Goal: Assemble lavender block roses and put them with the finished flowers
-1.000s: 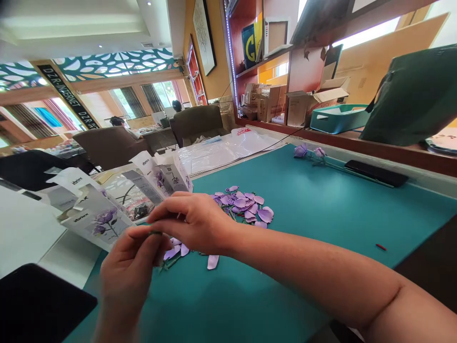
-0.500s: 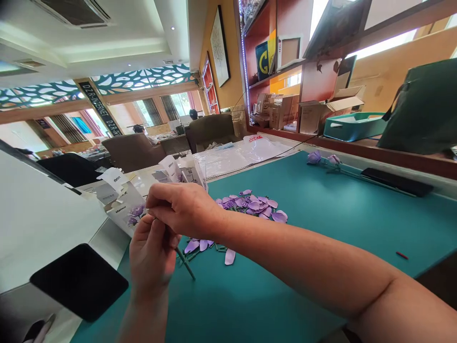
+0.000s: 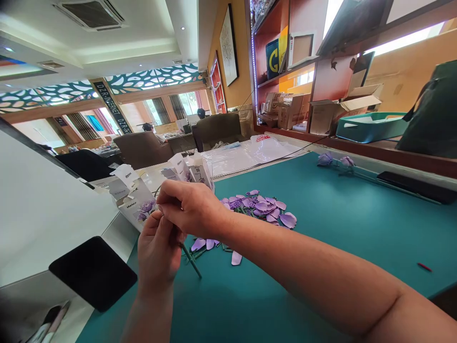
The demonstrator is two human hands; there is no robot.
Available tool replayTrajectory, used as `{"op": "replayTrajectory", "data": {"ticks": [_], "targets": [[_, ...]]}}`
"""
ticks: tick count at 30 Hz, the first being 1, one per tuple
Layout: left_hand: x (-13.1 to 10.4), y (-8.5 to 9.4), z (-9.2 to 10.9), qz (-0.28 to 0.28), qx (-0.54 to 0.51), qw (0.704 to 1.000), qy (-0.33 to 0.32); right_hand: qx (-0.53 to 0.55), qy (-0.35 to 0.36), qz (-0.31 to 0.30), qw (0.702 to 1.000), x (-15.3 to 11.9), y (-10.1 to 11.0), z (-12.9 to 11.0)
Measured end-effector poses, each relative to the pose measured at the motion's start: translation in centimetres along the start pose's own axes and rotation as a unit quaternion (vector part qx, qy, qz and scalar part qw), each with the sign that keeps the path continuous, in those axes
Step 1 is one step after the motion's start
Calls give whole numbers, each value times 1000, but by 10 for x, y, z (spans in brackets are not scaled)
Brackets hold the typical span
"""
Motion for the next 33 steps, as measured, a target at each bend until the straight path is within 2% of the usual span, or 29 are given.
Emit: {"op": "replayTrajectory", "data": {"ticks": [11, 18, 21, 25, 33], "targets": [[1, 4, 0, -1, 8, 1000, 9, 0, 14, 6, 1000, 0, -5, 5], [2, 1, -11, -69, 4, 997, 44, 9, -21, -20, 1000, 3, 2, 12], [2, -1, -15, -82, 16, 995, 61, -8, -27, -18, 999, 3, 6, 13], [2, -2, -16, -72, 29, 995, 64, -28, -40, -14, 999, 2, 4, 18], [2, -3, -15, -54, 51, 996, 58, -2, -28, 15, 999, -3, -2, 24]]}}
Point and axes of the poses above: each hand's wrist, its own x-axis towards the middle knuckle, its own y-axis out of the back of the hand, z = x × y, the point moved 7 cm from there along x, towards the middle knuckle, and after that the axes turned 9 degrees about -z, right-handed, at the moved point
